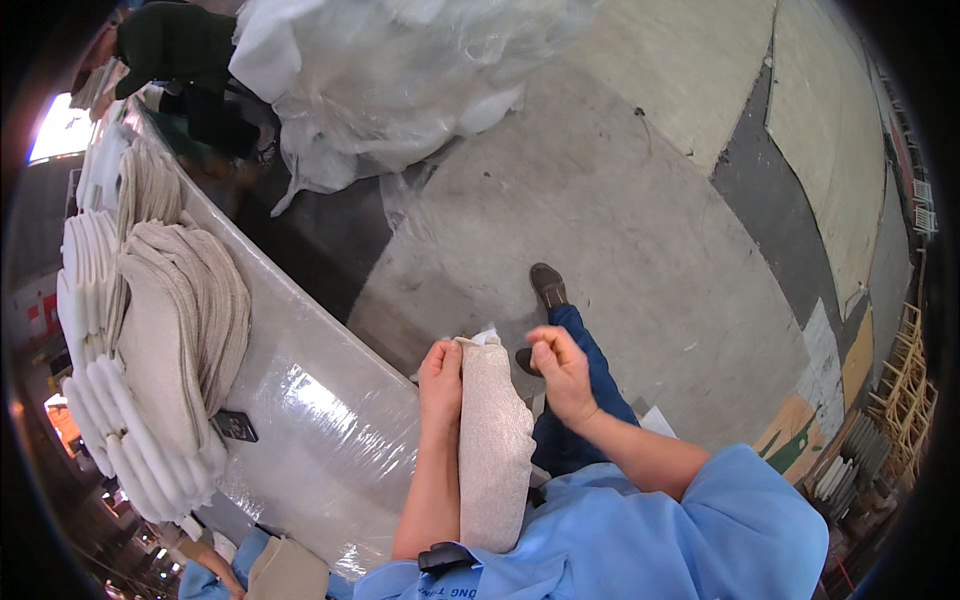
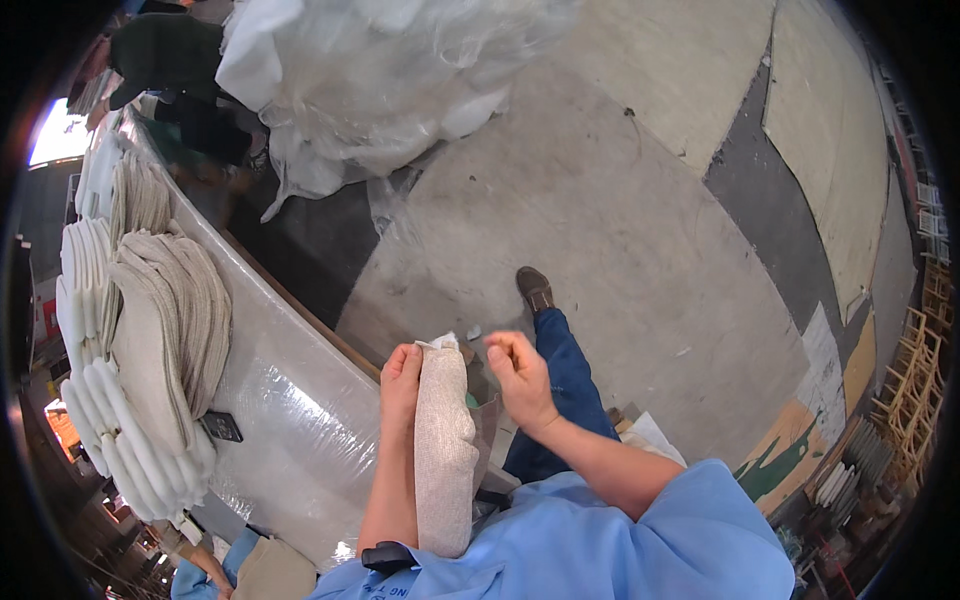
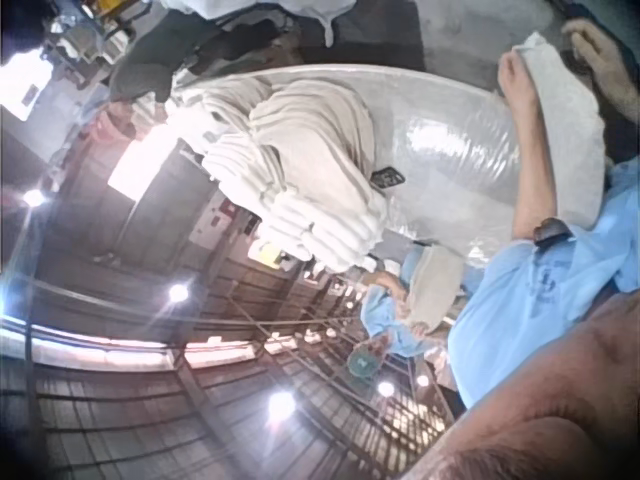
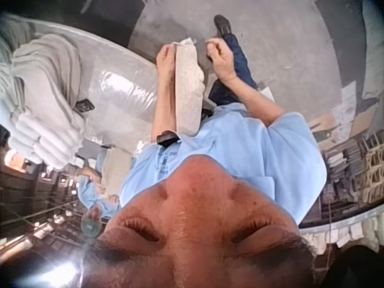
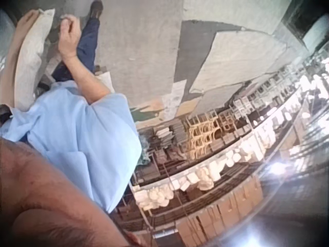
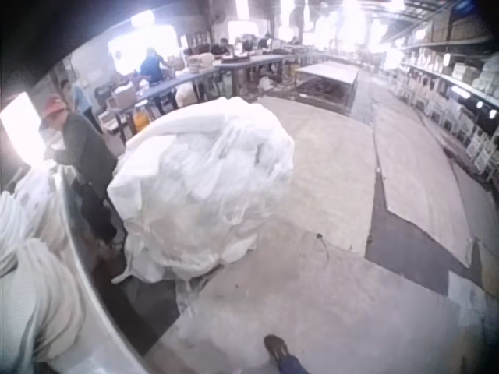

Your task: The person repeatedly picks up white foam inserts and beige fabric covers, inserts the foam into the covers, and places the finished cushions on a stack. The person works at a table in a factory setting with other workers nearby.

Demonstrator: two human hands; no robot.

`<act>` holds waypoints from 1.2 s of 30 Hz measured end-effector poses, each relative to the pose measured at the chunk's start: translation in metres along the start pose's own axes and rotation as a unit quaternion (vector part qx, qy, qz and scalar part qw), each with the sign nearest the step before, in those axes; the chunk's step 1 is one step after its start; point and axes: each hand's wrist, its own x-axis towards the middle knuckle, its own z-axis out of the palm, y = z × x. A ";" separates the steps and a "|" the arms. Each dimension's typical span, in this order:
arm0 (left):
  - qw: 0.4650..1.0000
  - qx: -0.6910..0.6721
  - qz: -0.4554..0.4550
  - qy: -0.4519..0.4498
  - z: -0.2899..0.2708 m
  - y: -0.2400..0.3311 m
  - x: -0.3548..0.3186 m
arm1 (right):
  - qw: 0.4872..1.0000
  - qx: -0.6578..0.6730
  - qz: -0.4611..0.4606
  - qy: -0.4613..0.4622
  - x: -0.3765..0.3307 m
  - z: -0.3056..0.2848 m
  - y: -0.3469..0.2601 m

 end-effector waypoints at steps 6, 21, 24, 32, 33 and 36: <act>0.992 -0.098 -0.065 -0.037 0.016 0.025 -0.018 | 0.968 -0.029 0.084 -0.236 0.055 0.000 -0.047; 0.989 0.092 0.040 0.110 0.022 0.000 -0.008 | 0.928 -0.042 0.318 -0.192 0.083 0.032 -0.006; 0.990 0.071 0.023 0.117 0.022 0.006 -0.005 | 0.903 0.011 0.393 -0.174 0.082 0.040 0.007; 0.999 -0.006 -0.047 0.016 -0.001 -0.004 -0.024 | 0.902 0.097 0.380 -0.180 0.056 0.027 -0.024; 0.997 -0.036 -0.073 -0.003 0.013 0.016 -0.038 | 0.896 0.124 0.391 -0.170 0.050 0.019 -0.033; 0.986 -0.054 -0.148 -0.053 0.024 0.036 -0.049 | 0.880 0.178 0.410 -0.160 0.030 0.000 -0.048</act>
